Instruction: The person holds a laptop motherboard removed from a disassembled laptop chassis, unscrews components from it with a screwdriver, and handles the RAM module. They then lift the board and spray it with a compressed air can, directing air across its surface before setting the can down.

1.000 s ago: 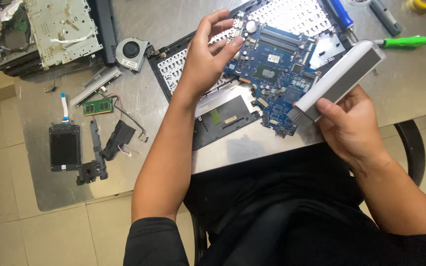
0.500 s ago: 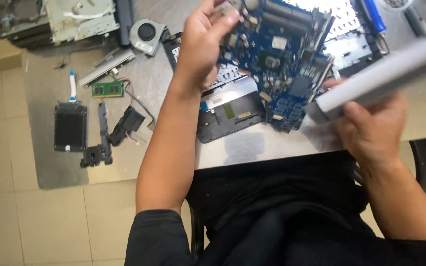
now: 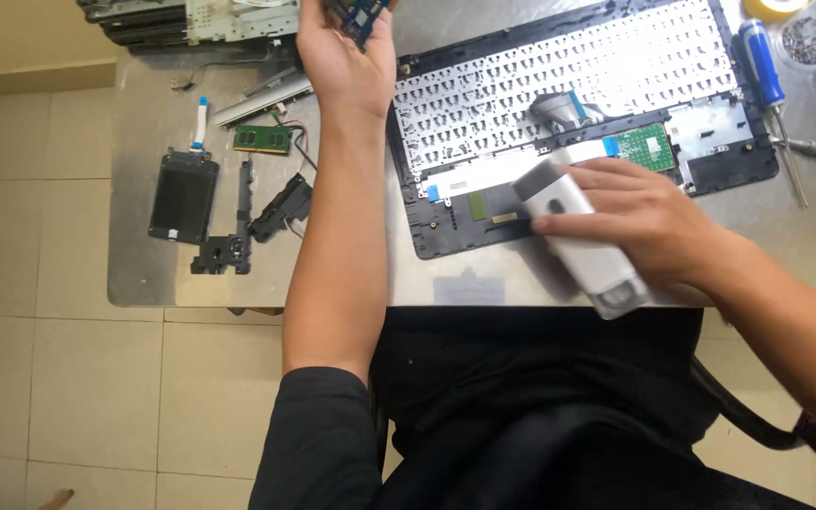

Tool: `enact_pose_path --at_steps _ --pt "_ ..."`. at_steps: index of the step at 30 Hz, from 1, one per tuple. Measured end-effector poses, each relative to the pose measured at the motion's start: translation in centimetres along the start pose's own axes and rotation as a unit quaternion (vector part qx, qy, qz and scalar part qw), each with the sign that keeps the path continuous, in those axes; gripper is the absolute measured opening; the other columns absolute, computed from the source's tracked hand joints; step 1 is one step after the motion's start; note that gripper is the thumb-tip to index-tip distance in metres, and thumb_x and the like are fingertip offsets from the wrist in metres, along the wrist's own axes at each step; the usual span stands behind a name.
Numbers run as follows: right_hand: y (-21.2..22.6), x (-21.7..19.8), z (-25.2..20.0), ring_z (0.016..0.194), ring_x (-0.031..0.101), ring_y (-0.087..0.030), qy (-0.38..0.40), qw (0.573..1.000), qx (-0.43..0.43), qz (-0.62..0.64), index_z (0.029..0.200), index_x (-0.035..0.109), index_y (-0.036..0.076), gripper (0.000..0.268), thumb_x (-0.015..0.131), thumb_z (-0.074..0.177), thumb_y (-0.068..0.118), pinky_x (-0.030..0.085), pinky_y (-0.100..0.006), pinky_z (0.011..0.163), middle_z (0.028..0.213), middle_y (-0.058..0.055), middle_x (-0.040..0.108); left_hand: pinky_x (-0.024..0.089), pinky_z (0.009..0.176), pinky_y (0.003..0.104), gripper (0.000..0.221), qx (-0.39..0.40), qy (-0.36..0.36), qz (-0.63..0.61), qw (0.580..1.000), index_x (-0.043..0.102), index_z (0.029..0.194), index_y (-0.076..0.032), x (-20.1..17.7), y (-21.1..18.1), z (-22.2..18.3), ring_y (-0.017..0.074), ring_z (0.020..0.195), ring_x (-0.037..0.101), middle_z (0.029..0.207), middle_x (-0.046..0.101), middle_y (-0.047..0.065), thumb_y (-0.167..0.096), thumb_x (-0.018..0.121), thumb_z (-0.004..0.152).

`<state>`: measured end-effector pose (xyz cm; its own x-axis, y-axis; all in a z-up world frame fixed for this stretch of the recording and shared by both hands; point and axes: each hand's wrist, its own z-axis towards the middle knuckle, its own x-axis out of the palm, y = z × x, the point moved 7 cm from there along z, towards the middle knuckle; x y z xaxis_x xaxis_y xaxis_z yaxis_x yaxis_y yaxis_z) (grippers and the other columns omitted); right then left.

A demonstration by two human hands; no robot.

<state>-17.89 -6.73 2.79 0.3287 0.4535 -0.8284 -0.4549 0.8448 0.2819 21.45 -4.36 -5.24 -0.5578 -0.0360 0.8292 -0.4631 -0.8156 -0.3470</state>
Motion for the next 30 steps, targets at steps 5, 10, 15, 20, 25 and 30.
enact_pose_path --at_steps 5,10,15,20,25,30 --pt "-1.2 1.1 0.8 0.123 0.064 -0.038 0.035 0.998 0.054 0.0 0.138 0.061 0.013 0.042 0.06 0.099 -0.001 0.04 -0.064 0.122 0.121 -0.017 0.07 0.058 0.079 0.052 0.033 -0.026 -0.245 -0.013 0.969 0.068 0.116 -0.007 -1.3 1.1 -0.9 0.0339 0.096 0.067 0.106 0.07 0.014 -0.035 0.062 0.101" --pt "-2.6 1.2 0.0 0.096 0.068 -0.031 0.018 0.99 0.139 -0.021 0.143 0.06 0.012 0.046 0.064 0.098 0.001 0.038 -0.065 0.127 0.099 -0.012 0.068 0.054 0.084 0.041 0.035 -0.053 -0.275 -0.053 0.958 0.069 0.123 -0.015 -1.1 2.0 -1.6 0.0233 0.098 0.065 0.115 0.071 0.003 -0.042 0.062 0.102" --pt "-6.5 1.9 -2.5 0.129 0.057 -0.056 0.067 0.97 0.226 -0.062 0.149 0.057 0.025 0.071 0.08 0.083 0.016 0.054 -0.066 0.102 0.134 -0.032 0.065 0.059 0.098 0.051 0.037 -0.044 -0.091 -0.132 0.986 0.067 0.124 -0.01 3.0 2.2 -0.9 0.0306 0.113 0.07 0.12 0.073 0.011 -0.041 0.053 0.109" --pt "-10.0 2.0 -1.5 0.141 0.047 -0.059 0.093 0.958 0.267 -0.044 0.152 0.052 0.031 0.084 0.083 0.076 0.013 0.051 -0.07 0.095 0.142 -0.031 0.061 0.035 0.127 0.064 0.052 -0.074 0.156 -0.133 0.976 0.051 0.15 -0.012 9.3 1.7 -2.3 0.0423 0.144 0.048 0.151 0.056 0.013 -0.051 0.038 0.119" --pt "-11.7 -1.6 0.0 0.086 0.072 -0.034 -0.076 0.846 0.453 0.27 0.149 0.054 0.01 0.053 0.058 0.097 -0.002 0.061 -0.037 0.066 0.126 -0.025 0.061 0.039 0.119 0.068 0.074 -0.166 -0.204 -0.107 0.959 0.037 0.16 -0.012 11.2 2.8 -4.6 0.051 0.144 0.043 0.158 0.044 0.018 -0.049 0.051 0.096" --pt "-10.6 -7.3 -1.3 0.128 0.065 -0.051 -0.406 0.873 0.207 0.174 0.147 0.028 0.019 0.039 0.054 0.121 0.03 0.055 -0.049 0.094 0.138 -0.039 0.054 0.05 0.109 0.066 0.066 -0.236 -0.216 -0.127 0.939 0.047 0.149 -0.006 13.3 6.4 -7.4 0.0444 0.138 0.051 0.147 0.053 0.023 -0.04 0.062 0.095"
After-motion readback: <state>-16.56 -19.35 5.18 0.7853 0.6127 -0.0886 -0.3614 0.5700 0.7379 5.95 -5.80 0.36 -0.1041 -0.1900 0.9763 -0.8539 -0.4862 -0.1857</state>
